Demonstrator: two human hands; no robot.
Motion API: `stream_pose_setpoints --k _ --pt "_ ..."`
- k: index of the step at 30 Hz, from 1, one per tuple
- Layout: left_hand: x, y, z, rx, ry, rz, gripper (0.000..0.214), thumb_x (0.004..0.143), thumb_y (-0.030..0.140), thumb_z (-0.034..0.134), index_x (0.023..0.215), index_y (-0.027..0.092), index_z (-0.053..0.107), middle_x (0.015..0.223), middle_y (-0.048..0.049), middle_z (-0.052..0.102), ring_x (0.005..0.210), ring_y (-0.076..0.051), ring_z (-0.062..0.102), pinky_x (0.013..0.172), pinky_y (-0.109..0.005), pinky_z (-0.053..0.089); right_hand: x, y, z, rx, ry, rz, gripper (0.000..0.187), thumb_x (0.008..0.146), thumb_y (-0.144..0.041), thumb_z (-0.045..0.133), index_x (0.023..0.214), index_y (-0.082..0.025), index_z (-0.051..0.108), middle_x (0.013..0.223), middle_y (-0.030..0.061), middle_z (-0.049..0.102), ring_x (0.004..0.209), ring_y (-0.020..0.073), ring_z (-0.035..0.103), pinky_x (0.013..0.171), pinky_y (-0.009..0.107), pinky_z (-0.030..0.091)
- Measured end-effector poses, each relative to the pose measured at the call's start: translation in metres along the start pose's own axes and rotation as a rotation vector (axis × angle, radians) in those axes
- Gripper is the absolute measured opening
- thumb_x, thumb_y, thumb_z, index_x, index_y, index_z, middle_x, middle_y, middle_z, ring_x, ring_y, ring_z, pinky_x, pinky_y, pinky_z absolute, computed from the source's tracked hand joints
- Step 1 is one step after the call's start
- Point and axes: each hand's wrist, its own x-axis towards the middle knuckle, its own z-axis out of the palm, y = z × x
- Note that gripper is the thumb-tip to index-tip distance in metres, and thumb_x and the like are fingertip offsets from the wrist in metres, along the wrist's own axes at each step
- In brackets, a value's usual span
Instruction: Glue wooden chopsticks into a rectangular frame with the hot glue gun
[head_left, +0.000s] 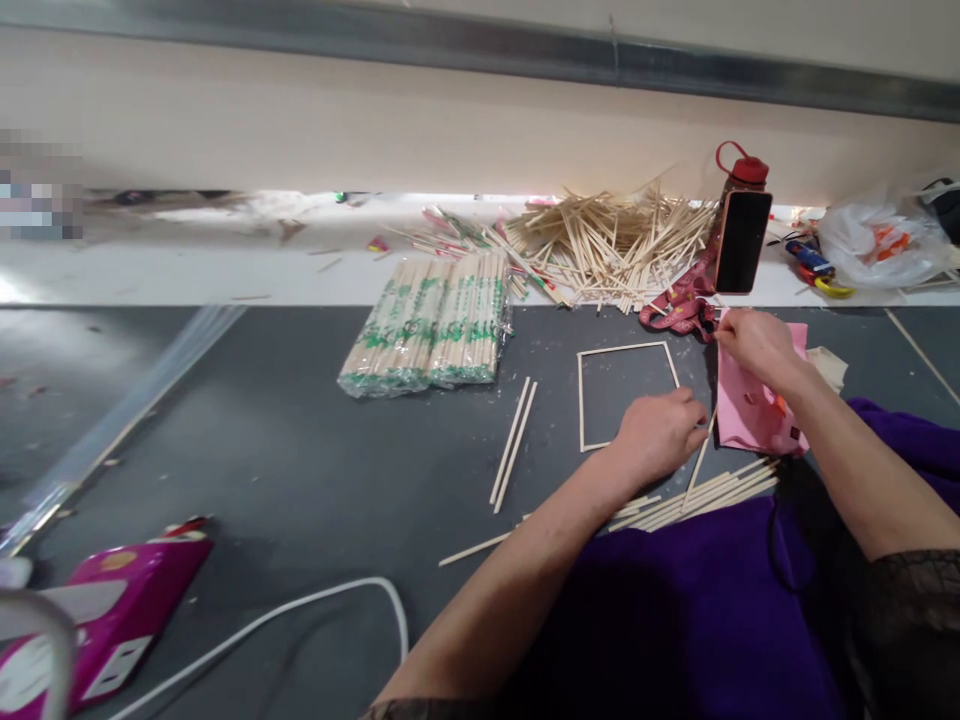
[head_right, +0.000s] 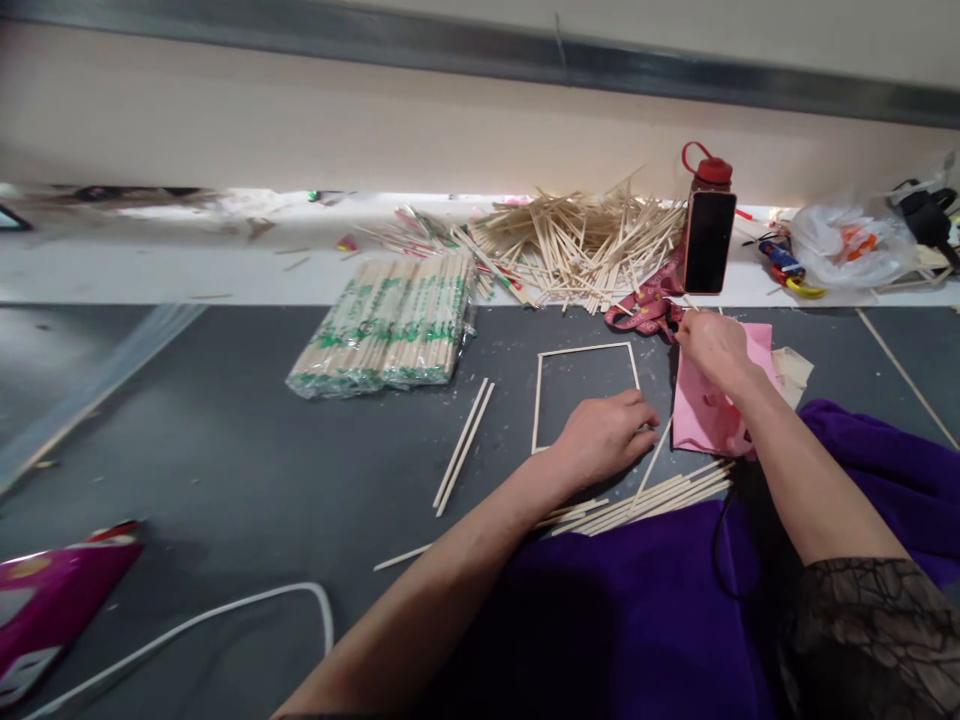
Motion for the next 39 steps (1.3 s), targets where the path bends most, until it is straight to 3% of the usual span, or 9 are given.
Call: stream_pose_setpoints --k 6,12,15,21,26,31,39 --pt "0.000 -0.004 -0.001 -0.022 0.024 -0.074 0.028 0.091 0.034 0.047 0.101 0.024 0.070 0.102 -0.0047 0.066 0.085 -0.019 0.065 0.069 -0.029 0.049 0.002 0.004 -0.005 0.035 0.035 0.053 0.025 0.084 -0.030 0.050 0.095 -0.022 0.071 0.090 0.0066 0.073 0.081 0.0212 0.064 0.061 0.028 0.037" --pt "-0.001 -0.021 -0.016 -0.158 0.207 -0.176 0.023 0.089 0.030 0.051 0.093 0.021 0.071 0.097 -0.0033 0.069 0.087 -0.016 0.064 0.075 -0.028 0.048 -0.010 -0.009 0.002 -0.020 -0.082 -0.226 0.024 0.084 -0.025 0.049 0.092 -0.025 0.071 0.102 0.0026 0.071 0.087 0.0183 0.063 0.063 0.026 0.036" --pt "-0.006 -0.034 -0.026 -0.217 0.322 -0.224 0.022 0.087 0.030 0.053 0.087 0.019 0.072 0.089 -0.0033 0.069 0.082 -0.015 0.063 0.075 -0.028 0.046 -0.019 -0.012 0.004 -0.134 -0.132 -0.378 0.022 0.084 -0.022 0.050 0.086 -0.021 0.072 0.103 0.0071 0.070 0.086 0.0188 0.063 0.062 0.026 0.036" --pt "-0.016 -0.048 -0.043 -0.317 0.510 -0.320 0.020 0.084 0.029 0.055 0.084 0.019 0.072 0.084 -0.0030 0.070 0.074 -0.012 0.060 0.072 -0.026 0.045 -0.022 0.003 0.002 -0.262 -0.183 -0.414 0.021 0.084 -0.016 0.051 0.087 -0.017 0.072 0.098 0.0121 0.069 0.091 0.0226 0.062 0.064 0.028 0.037" --pt "-0.022 -0.052 -0.045 -0.292 0.475 -0.328 0.018 0.083 0.028 0.057 0.082 0.018 0.072 0.082 -0.0029 0.071 0.072 -0.013 0.060 0.071 -0.027 0.044 -0.029 0.002 -0.005 -0.267 -0.153 -0.454 0.025 0.089 -0.018 0.047 0.086 -0.017 0.072 0.094 0.0106 0.068 0.089 0.0216 0.060 0.067 0.029 0.037" --pt "-0.037 -0.056 -0.042 -0.248 0.375 -0.312 0.016 0.083 0.026 0.058 0.079 0.018 0.072 0.082 -0.0024 0.071 0.073 -0.014 0.061 0.070 -0.027 0.044 -0.062 -0.019 -0.016 -0.099 -0.115 -0.446 0.027 0.093 -0.024 0.043 0.093 -0.019 0.069 0.094 0.0068 0.067 0.086 0.0180 0.059 0.065 0.027 0.035" --pt "-0.058 -0.047 -0.035 -0.276 0.397 -0.290 0.017 0.084 0.027 0.056 0.078 0.020 0.070 0.080 -0.0016 0.071 0.069 -0.013 0.061 0.065 -0.024 0.044 -0.098 -0.022 0.002 -0.159 -0.192 -0.528 0.024 0.091 -0.017 0.043 0.093 -0.019 0.067 0.091 0.0084 0.063 0.078 0.0189 0.057 0.059 0.030 0.030"
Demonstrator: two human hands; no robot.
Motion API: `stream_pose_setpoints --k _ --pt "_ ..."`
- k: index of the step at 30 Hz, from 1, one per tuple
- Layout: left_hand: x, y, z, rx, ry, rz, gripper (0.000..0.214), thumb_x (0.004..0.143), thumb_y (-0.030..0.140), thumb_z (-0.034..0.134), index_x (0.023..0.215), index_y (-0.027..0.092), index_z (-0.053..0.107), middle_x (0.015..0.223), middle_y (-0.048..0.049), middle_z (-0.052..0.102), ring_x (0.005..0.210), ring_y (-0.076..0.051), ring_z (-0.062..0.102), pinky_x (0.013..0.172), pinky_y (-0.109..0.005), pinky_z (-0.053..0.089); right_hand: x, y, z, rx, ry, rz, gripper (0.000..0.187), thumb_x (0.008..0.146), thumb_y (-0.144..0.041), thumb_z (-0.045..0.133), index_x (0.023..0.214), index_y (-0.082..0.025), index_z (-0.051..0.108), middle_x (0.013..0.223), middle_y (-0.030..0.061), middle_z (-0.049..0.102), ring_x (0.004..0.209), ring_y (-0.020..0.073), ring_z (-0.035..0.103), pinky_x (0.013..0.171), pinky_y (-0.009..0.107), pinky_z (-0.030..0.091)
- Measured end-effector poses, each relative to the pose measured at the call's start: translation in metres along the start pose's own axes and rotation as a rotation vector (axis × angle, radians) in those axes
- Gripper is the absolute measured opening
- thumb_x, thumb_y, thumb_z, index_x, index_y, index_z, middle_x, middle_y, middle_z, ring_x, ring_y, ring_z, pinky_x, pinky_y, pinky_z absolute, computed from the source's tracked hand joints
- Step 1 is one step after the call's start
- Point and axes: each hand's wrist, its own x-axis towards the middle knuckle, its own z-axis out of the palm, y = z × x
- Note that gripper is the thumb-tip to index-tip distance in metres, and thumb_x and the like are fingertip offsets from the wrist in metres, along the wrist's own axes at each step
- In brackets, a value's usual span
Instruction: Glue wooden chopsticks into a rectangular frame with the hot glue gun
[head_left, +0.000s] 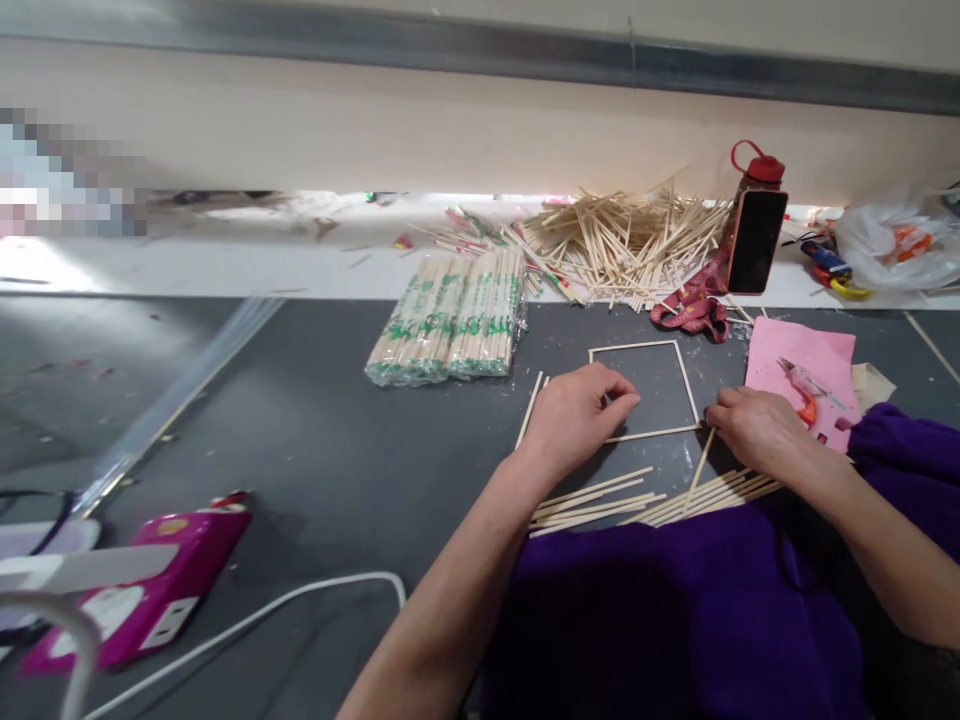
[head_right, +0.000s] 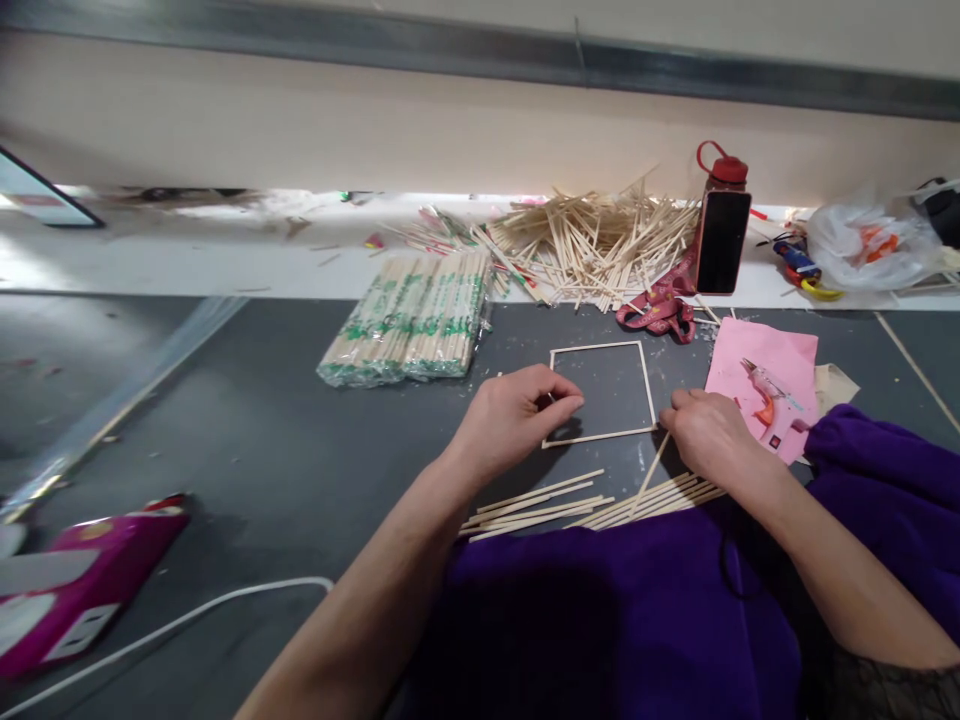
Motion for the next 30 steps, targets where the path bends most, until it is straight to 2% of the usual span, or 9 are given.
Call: stream_pose_setpoints --k 5,8,11,14,20,25,30 --pt "-0.013 -0.004 -0.003 0.065 -0.011 -0.106 0.016 0.083 0.027 0.056 0.079 0.021 0.070 0.085 -0.0014 0.072 0.073 -0.014 0.063 0.066 -0.025 0.044 -0.019 -0.008 0.000 0.045 -0.011 -0.114 0.016 0.088 -0.022 0.051 0.084 -0.019 0.067 0.088 0.0061 0.064 0.078 0.0184 0.057 0.063 0.030 0.032" --pt "-0.022 -0.010 -0.007 0.155 -0.038 -0.237 0.016 0.082 0.027 0.057 0.086 0.022 0.072 0.088 -0.0014 0.073 0.077 -0.017 0.065 0.068 -0.027 0.044 -0.022 -0.009 0.000 0.082 0.011 -0.080 0.018 0.088 -0.027 0.053 0.080 -0.019 0.067 0.082 0.0040 0.064 0.074 0.0171 0.057 0.061 0.030 0.030" --pt "-0.034 -0.017 -0.009 0.202 -0.041 -0.360 0.020 0.083 0.029 0.055 0.093 0.025 0.072 0.091 -0.0001 0.074 0.081 -0.020 0.067 0.071 -0.029 0.044 -0.015 -0.008 0.008 0.094 0.156 0.028 0.017 0.089 -0.026 0.052 0.084 -0.020 0.067 0.083 0.0040 0.064 0.076 0.0175 0.058 0.059 0.030 0.029" --pt "-0.047 -0.022 -0.006 0.206 -0.042 -0.427 0.021 0.083 0.029 0.055 0.096 0.026 0.072 0.091 0.0010 0.075 0.083 -0.019 0.067 0.073 -0.028 0.045 -0.006 -0.008 0.020 0.115 0.300 0.010 0.012 0.087 -0.022 0.056 0.093 -0.020 0.067 0.088 0.0048 0.065 0.080 0.0185 0.056 0.064 0.030 0.032" --pt "-0.058 -0.026 0.012 0.163 -0.098 -0.392 0.017 0.077 0.023 0.062 0.092 0.025 0.071 0.083 0.0023 0.073 0.079 -0.017 0.066 0.067 -0.025 0.045 0.001 -0.020 0.039 0.126 0.428 -0.027 0.017 0.090 -0.018 0.053 0.093 -0.019 0.069 0.083 0.0054 0.063 0.076 0.0183 0.052 0.068 0.030 0.033" --pt "-0.055 -0.027 0.028 0.150 -0.035 -0.317 0.013 0.082 0.020 0.060 0.090 0.022 0.069 0.088 -0.0011 0.073 0.081 -0.017 0.066 0.074 -0.027 0.046 0.003 -0.023 0.045 0.145 0.459 -0.003 0.021 0.092 -0.017 0.050 0.088 -0.019 0.070 0.080 0.0059 0.061 0.075 0.0174 0.051 0.067 0.029 0.032" --pt "-0.055 -0.028 0.033 0.186 0.012 -0.302 0.009 0.082 0.017 0.060 0.083 0.020 0.068 0.081 -0.0014 0.071 0.078 -0.017 0.065 0.073 -0.027 0.045 0.004 -0.021 0.048 0.186 0.458 -0.017 0.023 0.093 -0.017 0.048 0.086 -0.019 0.069 0.079 0.0061 0.059 0.075 0.0168 0.049 0.067 0.028 0.032"
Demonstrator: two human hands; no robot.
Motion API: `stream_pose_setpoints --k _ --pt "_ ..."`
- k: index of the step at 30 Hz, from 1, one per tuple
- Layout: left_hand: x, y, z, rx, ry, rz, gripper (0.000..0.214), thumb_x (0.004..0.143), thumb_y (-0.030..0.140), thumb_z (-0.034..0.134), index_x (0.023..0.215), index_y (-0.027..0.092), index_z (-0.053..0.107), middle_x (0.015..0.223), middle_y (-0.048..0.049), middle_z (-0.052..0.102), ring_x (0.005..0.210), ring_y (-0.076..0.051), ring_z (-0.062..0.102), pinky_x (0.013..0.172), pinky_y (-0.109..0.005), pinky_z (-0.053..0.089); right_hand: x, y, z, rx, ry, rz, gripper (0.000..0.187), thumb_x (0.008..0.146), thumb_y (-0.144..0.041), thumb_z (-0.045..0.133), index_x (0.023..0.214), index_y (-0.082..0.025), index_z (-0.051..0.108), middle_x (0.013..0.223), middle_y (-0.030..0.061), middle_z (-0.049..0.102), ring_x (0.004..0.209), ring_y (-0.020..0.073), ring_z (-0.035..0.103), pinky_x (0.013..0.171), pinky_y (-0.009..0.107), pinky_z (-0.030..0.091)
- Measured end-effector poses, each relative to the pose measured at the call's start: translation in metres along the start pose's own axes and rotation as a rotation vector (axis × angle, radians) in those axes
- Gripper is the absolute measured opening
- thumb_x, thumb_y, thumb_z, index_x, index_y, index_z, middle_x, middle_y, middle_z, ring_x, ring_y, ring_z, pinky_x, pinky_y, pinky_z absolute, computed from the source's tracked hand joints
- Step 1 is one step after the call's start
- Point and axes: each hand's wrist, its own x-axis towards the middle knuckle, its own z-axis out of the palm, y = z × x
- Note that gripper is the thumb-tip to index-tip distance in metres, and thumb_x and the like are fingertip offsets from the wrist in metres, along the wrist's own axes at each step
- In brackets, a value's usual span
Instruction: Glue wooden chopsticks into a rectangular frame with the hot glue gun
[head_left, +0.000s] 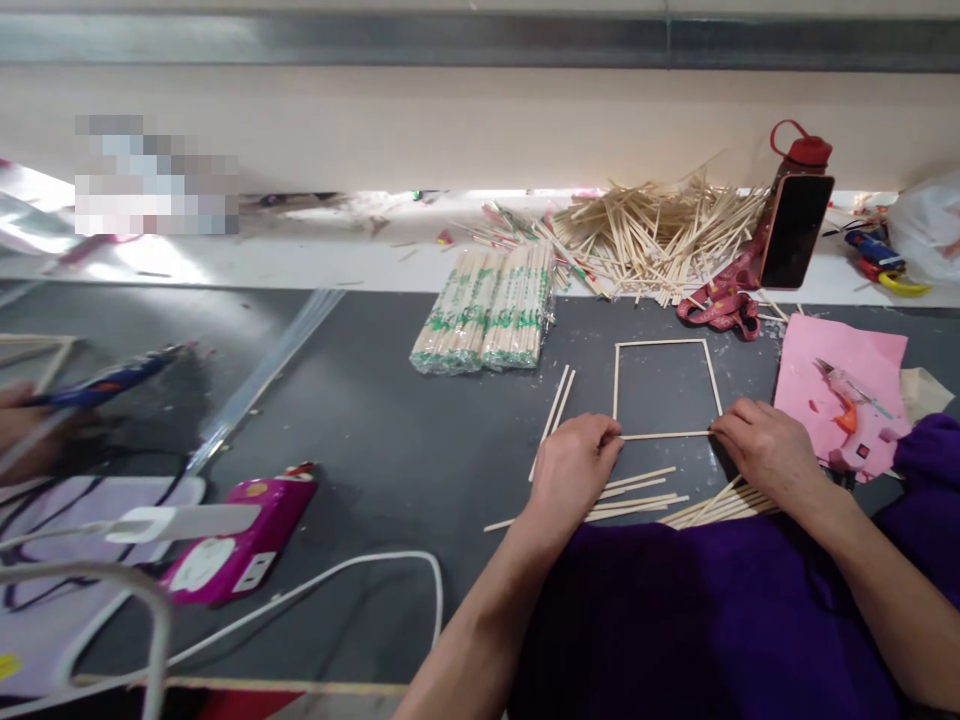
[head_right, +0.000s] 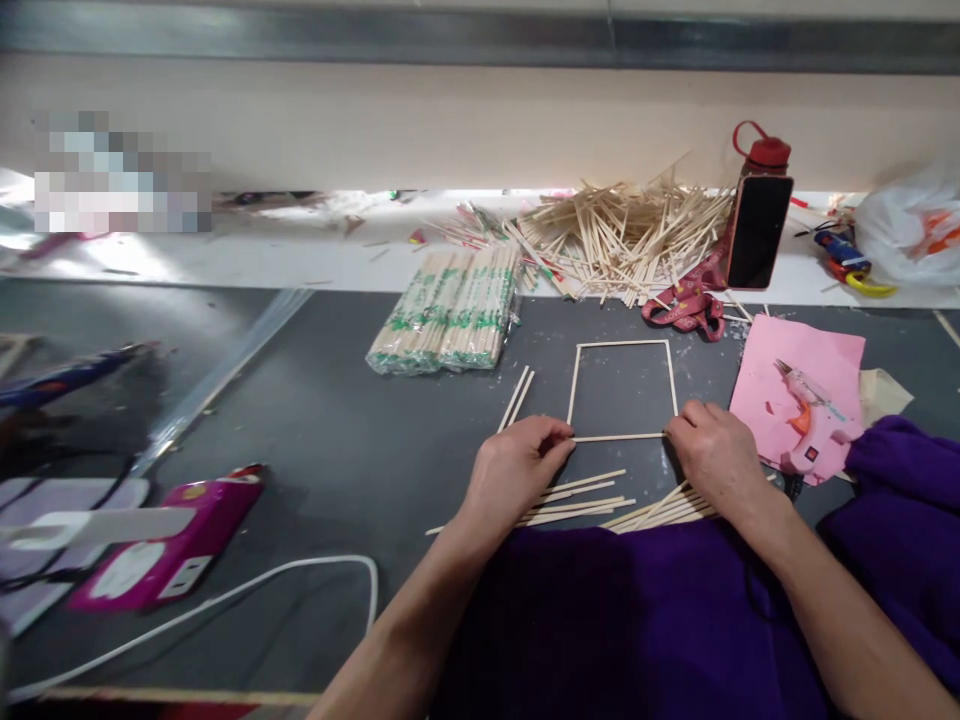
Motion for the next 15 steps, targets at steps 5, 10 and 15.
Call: stream_pose_setpoints --k 5,10,15 --pt "0.0010 0.0001 -0.0001 0.017 -0.007 0.002 0.008 0.082 0.019 0.061 0.079 0.020 0.069 0.080 -0.0016 0.070 0.077 -0.017 0.065 0.071 -0.027 0.045 0.0016 0.0018 0.0004 0.053 -0.017 -0.006 0.023 0.093 -0.016 0.047 0.085 -0.019 0.068 0.079 0.0057 0.058 0.075 0.0162 0.048 0.066 0.027 0.033" --pt "0.0035 0.0026 -0.0033 0.008 -0.017 -0.017 0.013 0.082 0.019 0.058 0.076 0.021 0.069 0.078 -0.0016 0.070 0.075 -0.017 0.065 0.070 -0.027 0.045 0.0038 0.0027 -0.0002 0.080 -0.047 -0.014 0.023 0.091 -0.014 0.048 0.082 -0.018 0.068 0.079 0.0056 0.058 0.075 0.0159 0.048 0.066 0.026 0.033" --pt "0.0057 0.0049 -0.0060 -0.016 -0.059 -0.078 0.014 0.081 0.018 0.058 0.076 0.021 0.070 0.080 -0.0023 0.072 0.078 -0.018 0.066 0.073 -0.028 0.046 0.0048 0.0034 -0.0022 0.091 -0.089 -0.011 0.022 0.090 -0.012 0.048 0.084 -0.019 0.068 0.081 0.0058 0.058 0.076 0.0159 0.049 0.066 0.026 0.034"
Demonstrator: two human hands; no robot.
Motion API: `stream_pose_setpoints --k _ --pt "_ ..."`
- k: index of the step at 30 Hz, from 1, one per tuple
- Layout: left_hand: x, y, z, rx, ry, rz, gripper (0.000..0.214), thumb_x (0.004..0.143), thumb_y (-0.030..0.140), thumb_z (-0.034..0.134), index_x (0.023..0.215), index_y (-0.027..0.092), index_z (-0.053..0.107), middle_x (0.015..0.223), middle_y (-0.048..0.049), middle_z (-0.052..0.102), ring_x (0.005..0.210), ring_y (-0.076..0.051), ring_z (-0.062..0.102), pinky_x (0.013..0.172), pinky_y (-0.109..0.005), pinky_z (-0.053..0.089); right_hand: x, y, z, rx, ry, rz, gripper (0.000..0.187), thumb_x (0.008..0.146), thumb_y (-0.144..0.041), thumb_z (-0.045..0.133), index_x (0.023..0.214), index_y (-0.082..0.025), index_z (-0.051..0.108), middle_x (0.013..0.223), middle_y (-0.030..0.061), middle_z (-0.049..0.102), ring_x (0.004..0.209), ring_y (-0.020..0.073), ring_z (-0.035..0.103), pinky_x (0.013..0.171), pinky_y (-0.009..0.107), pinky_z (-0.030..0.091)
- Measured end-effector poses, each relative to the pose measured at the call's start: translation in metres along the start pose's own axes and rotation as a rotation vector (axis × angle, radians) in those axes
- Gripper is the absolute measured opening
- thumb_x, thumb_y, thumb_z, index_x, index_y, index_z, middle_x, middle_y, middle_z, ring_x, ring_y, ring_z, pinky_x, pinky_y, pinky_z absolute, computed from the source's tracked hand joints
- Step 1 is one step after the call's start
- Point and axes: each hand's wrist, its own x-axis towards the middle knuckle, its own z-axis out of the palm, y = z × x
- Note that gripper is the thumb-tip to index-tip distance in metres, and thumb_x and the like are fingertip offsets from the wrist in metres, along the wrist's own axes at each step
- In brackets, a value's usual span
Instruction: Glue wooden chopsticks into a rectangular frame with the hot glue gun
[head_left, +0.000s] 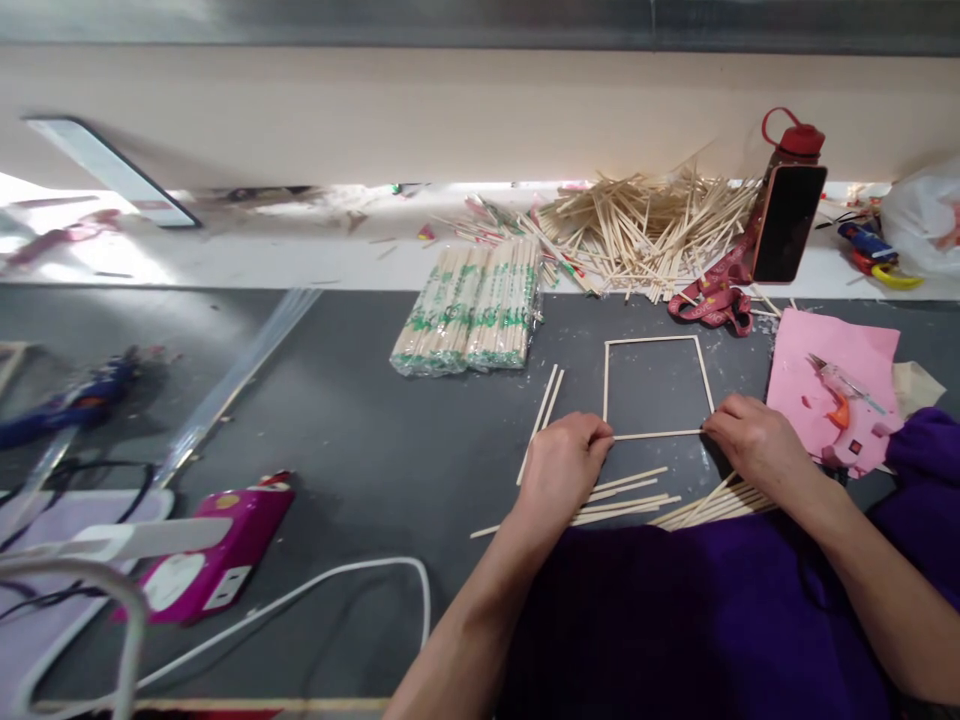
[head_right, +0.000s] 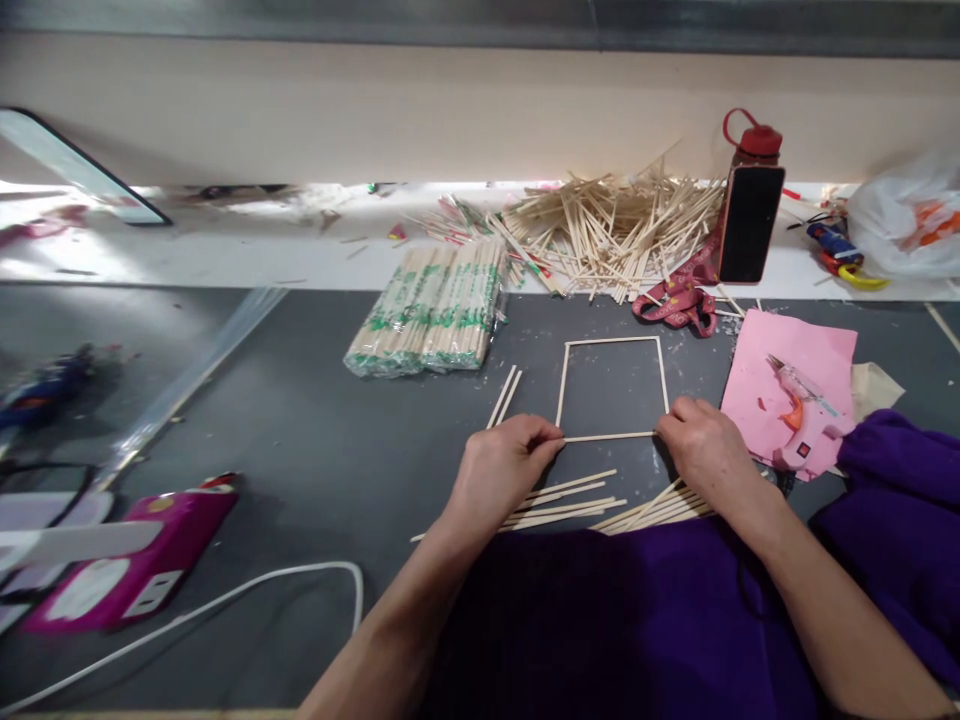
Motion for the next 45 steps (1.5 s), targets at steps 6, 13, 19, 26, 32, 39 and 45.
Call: stream_pose_setpoints --k 6,13,19,26,32,39,45 --pt "0.001 0.001 0.000 -0.011 0.006 0.011 0.015 0.081 0.016 0.057 0.074 0.022 0.069 0.077 -0.0015 0.071 0.075 -0.017 0.065 0.072 -0.027 0.046 0.001 -0.002 -0.001 -0.025 -0.022 0.023 0.024 0.092 -0.013 0.047 0.085 -0.019 0.069 0.082 0.0057 0.059 0.077 0.0161 0.050 0.066 0.026 0.033" --pt "-0.001 0.000 0.001 -0.091 0.045 0.016 0.013 0.079 0.015 0.057 0.076 0.020 0.068 0.076 -0.0007 0.070 0.071 -0.014 0.063 0.070 -0.025 0.044 -0.003 -0.009 -0.002 -0.110 0.029 0.056 0.023 0.093 -0.017 0.048 0.085 -0.018 0.069 0.082 0.0062 0.061 0.076 0.0166 0.050 0.067 0.028 0.031" --pt "-0.001 -0.007 -0.009 -0.270 0.052 -0.076 0.012 0.077 0.027 0.059 0.077 0.022 0.070 0.068 0.0027 0.069 0.064 -0.013 0.061 0.066 -0.024 0.045 -0.012 -0.014 -0.002 -0.082 0.056 0.012 0.022 0.093 -0.019 0.048 0.085 -0.018 0.068 0.081 0.0059 0.060 0.074 0.0160 0.052 0.067 0.028 0.032" --pt "0.029 0.003 -0.033 -0.157 0.132 -0.022 0.019 0.079 0.030 0.055 0.084 0.023 0.072 0.077 0.0008 0.073 0.072 -0.017 0.065 0.070 -0.026 0.046 -0.012 -0.014 -0.004 -0.134 0.031 0.040 0.023 0.094 -0.021 0.047 0.085 -0.018 0.068 0.081 0.0052 0.062 0.071 0.0151 0.053 0.064 0.028 0.030" --pt "0.083 0.009 -0.023 0.031 0.099 -0.046 0.027 0.081 0.020 0.050 0.094 0.020 0.073 0.095 -0.0054 0.075 0.090 -0.022 0.066 0.083 -0.030 0.047 -0.012 -0.015 -0.009 -0.158 -0.027 0.062 0.022 0.094 -0.024 0.047 0.090 -0.019 0.068 0.082 0.0043 0.062 0.070 0.0153 0.055 0.061 0.029 0.030" --pt "0.103 0.009 -0.005 0.054 0.072 -0.038 0.031 0.077 0.026 0.058 0.104 0.016 0.069 0.091 -0.0065 0.073 0.089 -0.022 0.065 0.081 -0.029 0.048 -0.011 -0.013 -0.010 -0.127 -0.055 0.102 0.018 0.092 -0.027 0.051 0.096 -0.021 0.068 0.085 0.0037 0.062 0.073 0.0158 0.057 0.062 0.028 0.032" --pt "0.103 0.008 0.001 0.072 0.094 -0.001 0.029 0.076 0.021 0.056 0.103 0.017 0.068 0.092 -0.0058 0.071 0.089 -0.021 0.065 0.082 -0.029 0.047 -0.003 -0.013 -0.029 -0.085 -0.081 0.119 0.015 0.089 -0.025 0.052 0.093 -0.020 0.066 0.087 0.0030 0.062 0.072 0.0146 0.057 0.059 0.028 0.031"
